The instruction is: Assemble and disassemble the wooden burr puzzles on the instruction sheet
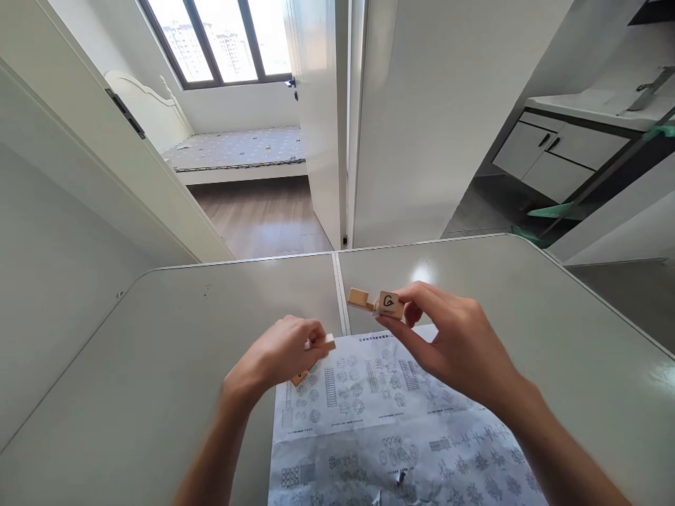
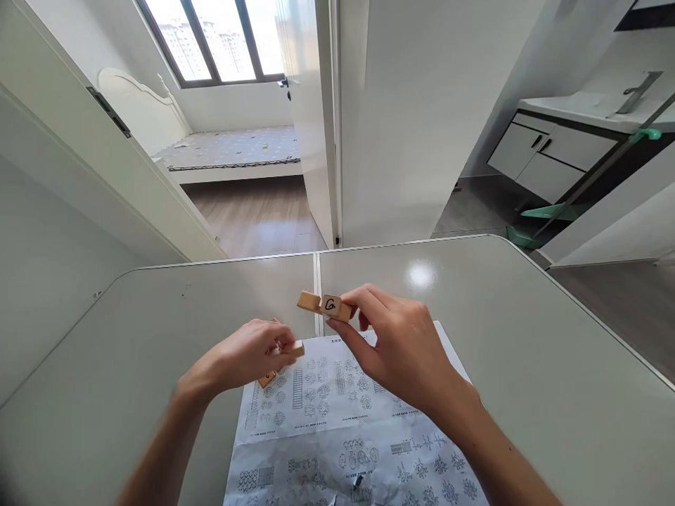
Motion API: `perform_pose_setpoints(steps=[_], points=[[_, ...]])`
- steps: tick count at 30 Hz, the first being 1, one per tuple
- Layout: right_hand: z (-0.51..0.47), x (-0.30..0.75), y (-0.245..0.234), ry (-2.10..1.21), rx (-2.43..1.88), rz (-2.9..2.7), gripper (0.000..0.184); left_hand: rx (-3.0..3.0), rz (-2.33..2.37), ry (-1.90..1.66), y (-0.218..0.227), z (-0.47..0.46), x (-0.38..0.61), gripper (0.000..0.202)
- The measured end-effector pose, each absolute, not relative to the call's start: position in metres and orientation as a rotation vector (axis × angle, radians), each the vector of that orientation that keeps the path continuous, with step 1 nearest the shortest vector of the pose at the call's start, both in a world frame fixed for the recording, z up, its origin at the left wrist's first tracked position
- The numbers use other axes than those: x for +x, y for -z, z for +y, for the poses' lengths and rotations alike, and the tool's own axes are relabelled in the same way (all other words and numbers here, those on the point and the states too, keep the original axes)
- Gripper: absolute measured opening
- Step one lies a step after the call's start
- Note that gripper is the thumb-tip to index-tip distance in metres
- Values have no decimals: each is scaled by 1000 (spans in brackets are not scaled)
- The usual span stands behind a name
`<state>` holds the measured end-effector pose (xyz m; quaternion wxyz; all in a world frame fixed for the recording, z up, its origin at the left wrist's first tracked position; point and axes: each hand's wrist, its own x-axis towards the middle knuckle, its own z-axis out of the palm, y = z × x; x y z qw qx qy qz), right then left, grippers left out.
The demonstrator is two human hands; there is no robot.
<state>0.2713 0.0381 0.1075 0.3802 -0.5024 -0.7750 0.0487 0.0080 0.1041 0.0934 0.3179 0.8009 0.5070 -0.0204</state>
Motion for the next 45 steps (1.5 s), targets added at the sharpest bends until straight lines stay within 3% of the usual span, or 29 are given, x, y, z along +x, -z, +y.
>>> perform_pose_setpoints(steps=[4, 11, 17, 26, 28, 34, 38, 42, 45], points=[[38, 271, -109, -149, -1273, -1997, 12, 2162, 1295, 142, -82, 97, 16, 37], [38, 270, -110, -216, -1279, -1983, 11, 2155, 1395, 330, -69, 91, 28, 33], [39, 268, -114, -349, -1299, -1871, 12, 2165, 1405, 396, -70, 86, 41, 51], [37, 269, -118, -584, -1306, -1773, 18, 2219, 1466, 408, -76, 84, 46, 20], [36, 270, -118, -620, -1302, -1774, 17, 2269, 1443, 304, -81, 84, 48, 21], [37, 274, -121, -766, -1274, -1783, 21, 2178, 1253, -470, -105, 83, 45, 24], [37, 277, -124, -873, -1238, -1842, 23, 2043, 872, -546, -117, 81, 34, 34], [35, 281, -128, -1014, -1209, -1905, 24, 2082, 790, -596, -121, 80, 31, 20], [34, 283, -129, -1123, -1208, -1885, 20, 2065, 778, -645, -122, 78, 32, 22]])
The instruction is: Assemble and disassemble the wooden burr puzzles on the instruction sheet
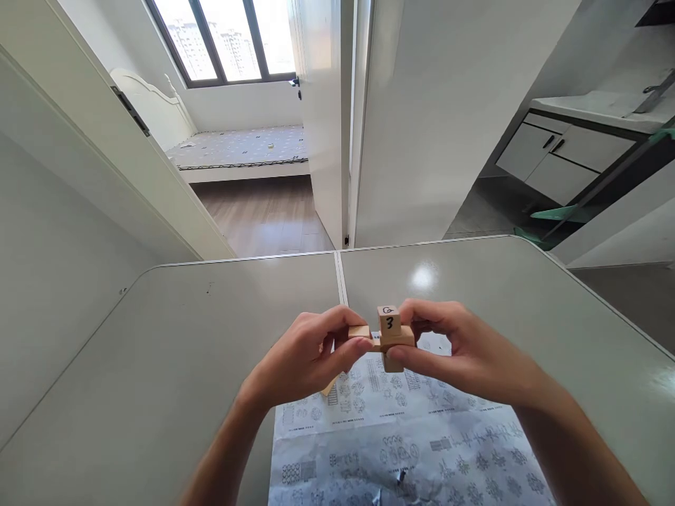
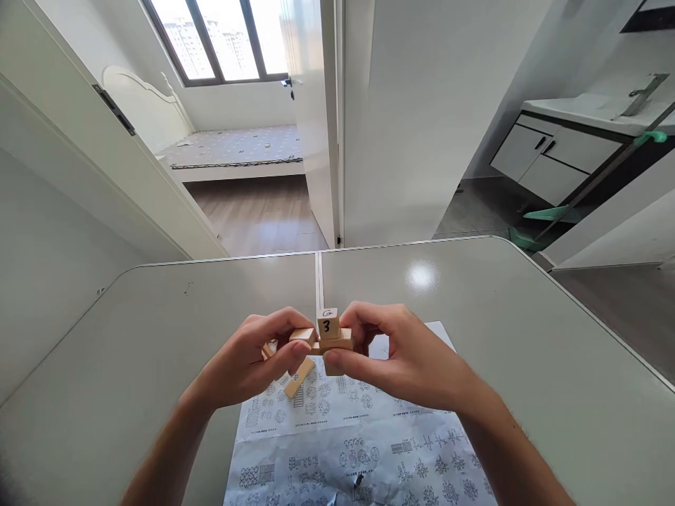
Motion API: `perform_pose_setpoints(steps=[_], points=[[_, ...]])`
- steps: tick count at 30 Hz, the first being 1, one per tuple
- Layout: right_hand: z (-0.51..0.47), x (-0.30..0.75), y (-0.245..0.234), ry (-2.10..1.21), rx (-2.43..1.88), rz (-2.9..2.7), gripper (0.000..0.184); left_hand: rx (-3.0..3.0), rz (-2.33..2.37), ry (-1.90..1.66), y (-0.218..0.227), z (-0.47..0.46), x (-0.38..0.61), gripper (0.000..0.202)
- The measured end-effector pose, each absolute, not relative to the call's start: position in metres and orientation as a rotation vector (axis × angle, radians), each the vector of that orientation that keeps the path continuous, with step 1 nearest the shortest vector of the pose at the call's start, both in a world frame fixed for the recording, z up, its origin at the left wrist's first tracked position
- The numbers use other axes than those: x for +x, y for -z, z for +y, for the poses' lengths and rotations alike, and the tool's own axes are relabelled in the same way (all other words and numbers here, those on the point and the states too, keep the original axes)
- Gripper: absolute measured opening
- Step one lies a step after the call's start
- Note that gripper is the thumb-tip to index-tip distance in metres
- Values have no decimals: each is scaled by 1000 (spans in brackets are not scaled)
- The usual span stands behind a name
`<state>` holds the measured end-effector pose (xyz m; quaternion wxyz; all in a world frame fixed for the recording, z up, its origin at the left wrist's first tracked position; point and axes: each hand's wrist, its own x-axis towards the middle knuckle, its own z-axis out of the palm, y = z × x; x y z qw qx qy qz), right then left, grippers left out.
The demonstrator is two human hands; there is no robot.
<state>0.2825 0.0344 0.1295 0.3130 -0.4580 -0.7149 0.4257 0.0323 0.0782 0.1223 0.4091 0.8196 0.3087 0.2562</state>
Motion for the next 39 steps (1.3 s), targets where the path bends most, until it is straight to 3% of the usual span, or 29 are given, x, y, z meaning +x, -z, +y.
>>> perform_pose_setpoints(steps=[8, 11, 39], points=[[43, 283, -123, -1564, -664, -1867, 16, 1928, 597, -763, -121, 77, 32, 23], [43, 282, -118, -1680, -667, -1789, 13, 1961, 588, -793, -121, 77, 33, 21], [38, 277, -126, -1258, -1038, -1872, 37, 2227, 831, -1079, -122, 80, 37, 13]])
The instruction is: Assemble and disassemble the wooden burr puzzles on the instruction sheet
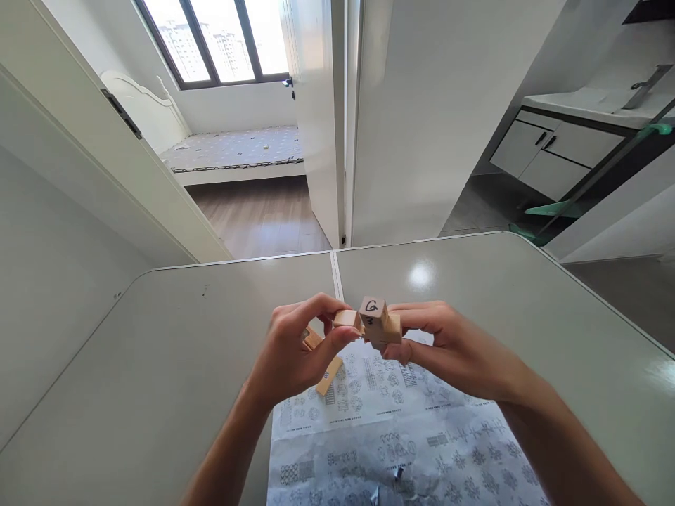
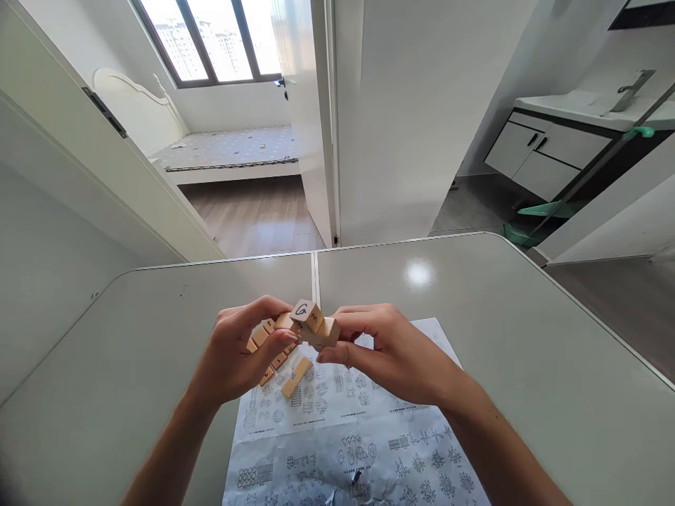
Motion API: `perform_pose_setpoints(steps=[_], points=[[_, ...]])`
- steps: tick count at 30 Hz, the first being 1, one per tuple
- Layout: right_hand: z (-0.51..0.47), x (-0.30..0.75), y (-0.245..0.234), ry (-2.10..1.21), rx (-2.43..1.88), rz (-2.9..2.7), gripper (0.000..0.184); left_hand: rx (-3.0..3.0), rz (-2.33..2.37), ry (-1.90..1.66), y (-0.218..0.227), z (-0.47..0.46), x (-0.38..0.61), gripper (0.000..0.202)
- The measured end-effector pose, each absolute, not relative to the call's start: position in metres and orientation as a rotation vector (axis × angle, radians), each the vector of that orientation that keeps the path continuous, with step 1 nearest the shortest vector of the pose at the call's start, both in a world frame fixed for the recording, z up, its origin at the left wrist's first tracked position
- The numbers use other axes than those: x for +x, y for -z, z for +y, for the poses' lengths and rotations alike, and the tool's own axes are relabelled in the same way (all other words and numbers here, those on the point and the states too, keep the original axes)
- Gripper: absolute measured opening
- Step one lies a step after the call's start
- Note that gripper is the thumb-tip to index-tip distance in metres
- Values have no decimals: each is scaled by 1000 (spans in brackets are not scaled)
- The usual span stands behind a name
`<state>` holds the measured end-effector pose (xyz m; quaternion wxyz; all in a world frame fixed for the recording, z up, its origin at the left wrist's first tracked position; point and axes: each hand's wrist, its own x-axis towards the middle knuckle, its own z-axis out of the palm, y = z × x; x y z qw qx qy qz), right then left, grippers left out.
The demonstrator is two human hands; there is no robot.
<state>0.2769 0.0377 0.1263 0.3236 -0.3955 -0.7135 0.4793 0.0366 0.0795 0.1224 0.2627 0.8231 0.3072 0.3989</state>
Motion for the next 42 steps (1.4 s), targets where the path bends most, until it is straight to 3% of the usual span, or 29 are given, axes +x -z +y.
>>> perform_pose_setpoints(steps=[10, 27, 33, 37, 42], points=[[42, 267, -115, -843, -1401, -1619, 16, 2322, 1004, -1252, -114, 64, 61, 30], [46, 264, -109, -529, -1829, -1797, 32, 2568, 878, -1216, -117, 65, 52, 29], [49, 272, -109, -516, -2036, -1907, 43, 2511, 1414, -572, -116, 79, 35, 33], [48, 270, -108, -569, -2098, -1973, 42, 2435, 1480, 15, -104, 81, 48, 33], [46, 270, -105, -630, -2065, -2049, 39, 2439, 1463, 258, -83, 79, 61, 33]])
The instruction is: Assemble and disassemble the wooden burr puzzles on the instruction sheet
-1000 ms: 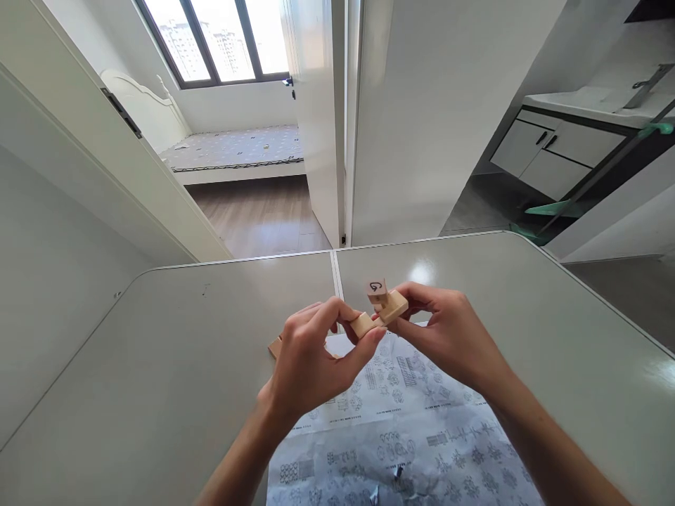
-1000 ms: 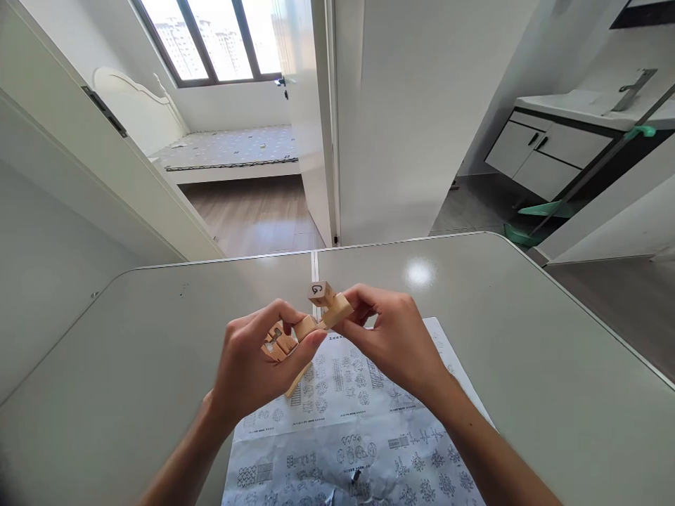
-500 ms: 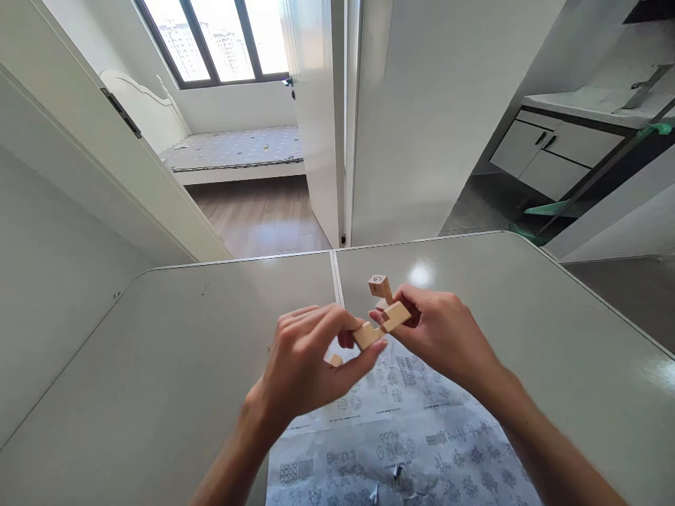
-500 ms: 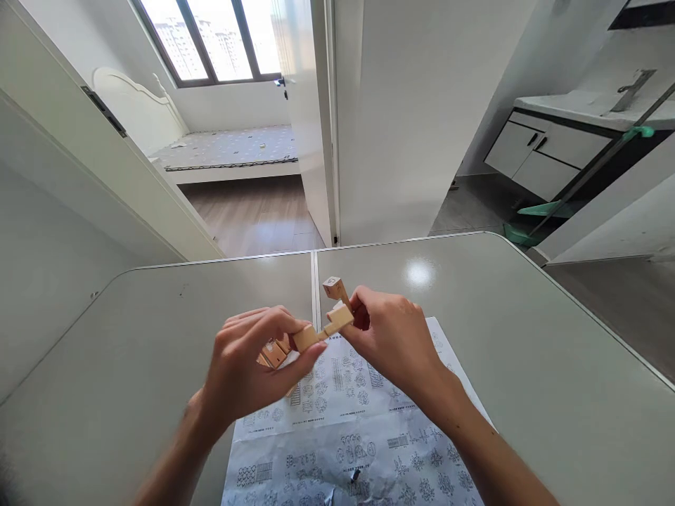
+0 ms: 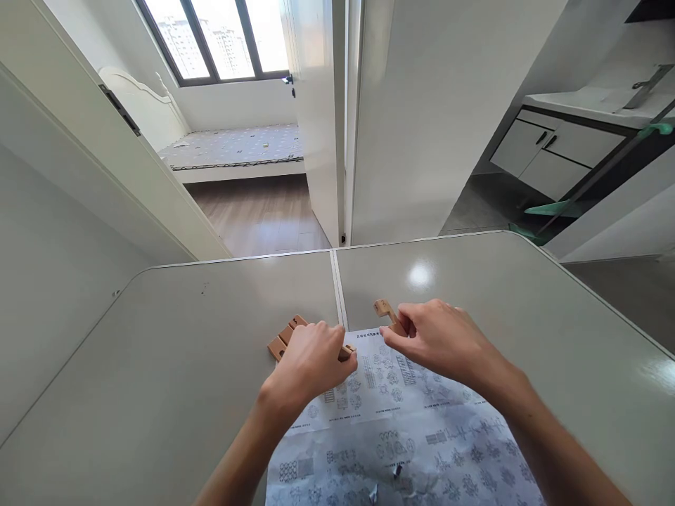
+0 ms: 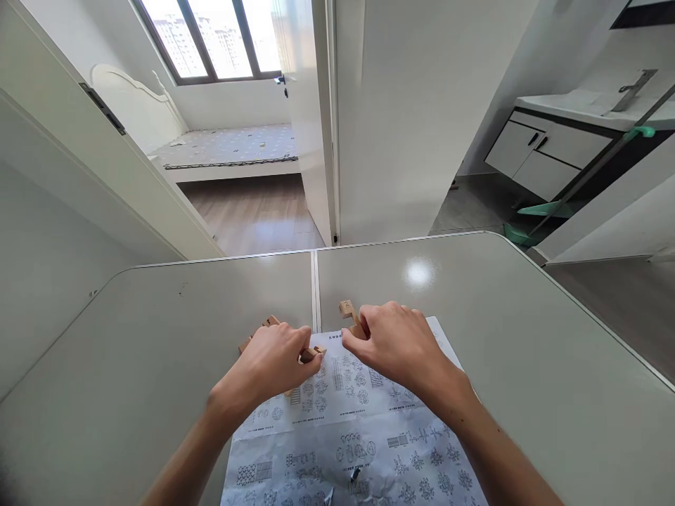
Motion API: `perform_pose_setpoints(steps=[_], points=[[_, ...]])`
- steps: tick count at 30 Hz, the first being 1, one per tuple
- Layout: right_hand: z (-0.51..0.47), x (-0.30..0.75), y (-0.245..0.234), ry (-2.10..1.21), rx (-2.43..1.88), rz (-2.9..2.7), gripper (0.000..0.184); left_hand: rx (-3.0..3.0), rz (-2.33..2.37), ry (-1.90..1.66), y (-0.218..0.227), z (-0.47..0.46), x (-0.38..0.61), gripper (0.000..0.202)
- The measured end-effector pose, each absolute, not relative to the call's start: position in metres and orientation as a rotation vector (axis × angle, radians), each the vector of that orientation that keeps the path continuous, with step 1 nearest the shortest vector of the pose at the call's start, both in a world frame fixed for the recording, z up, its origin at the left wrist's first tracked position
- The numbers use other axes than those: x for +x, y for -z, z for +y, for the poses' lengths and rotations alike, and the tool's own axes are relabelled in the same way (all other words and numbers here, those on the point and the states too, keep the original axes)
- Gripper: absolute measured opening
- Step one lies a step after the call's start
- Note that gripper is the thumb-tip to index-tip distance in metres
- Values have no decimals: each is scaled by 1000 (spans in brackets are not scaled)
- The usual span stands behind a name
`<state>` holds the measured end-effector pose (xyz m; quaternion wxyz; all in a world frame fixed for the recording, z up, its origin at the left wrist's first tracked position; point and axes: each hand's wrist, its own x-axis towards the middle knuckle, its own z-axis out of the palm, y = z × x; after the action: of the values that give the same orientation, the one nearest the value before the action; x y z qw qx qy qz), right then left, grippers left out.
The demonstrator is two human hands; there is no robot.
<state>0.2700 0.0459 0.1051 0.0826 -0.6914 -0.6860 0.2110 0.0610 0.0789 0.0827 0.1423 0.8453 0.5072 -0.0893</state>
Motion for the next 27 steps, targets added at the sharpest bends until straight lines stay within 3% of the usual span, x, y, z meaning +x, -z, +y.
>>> perform_pose_setpoints(steps=[10, 27], points=[[46, 266, -111, -668, -2108, -2111, 40, 2284, 1421, 465, -87, 67, 60, 31], [42, 250, -93, -729, -1991, -2283, 39, 2278, 1513, 445, -76, 77, 50, 35]])
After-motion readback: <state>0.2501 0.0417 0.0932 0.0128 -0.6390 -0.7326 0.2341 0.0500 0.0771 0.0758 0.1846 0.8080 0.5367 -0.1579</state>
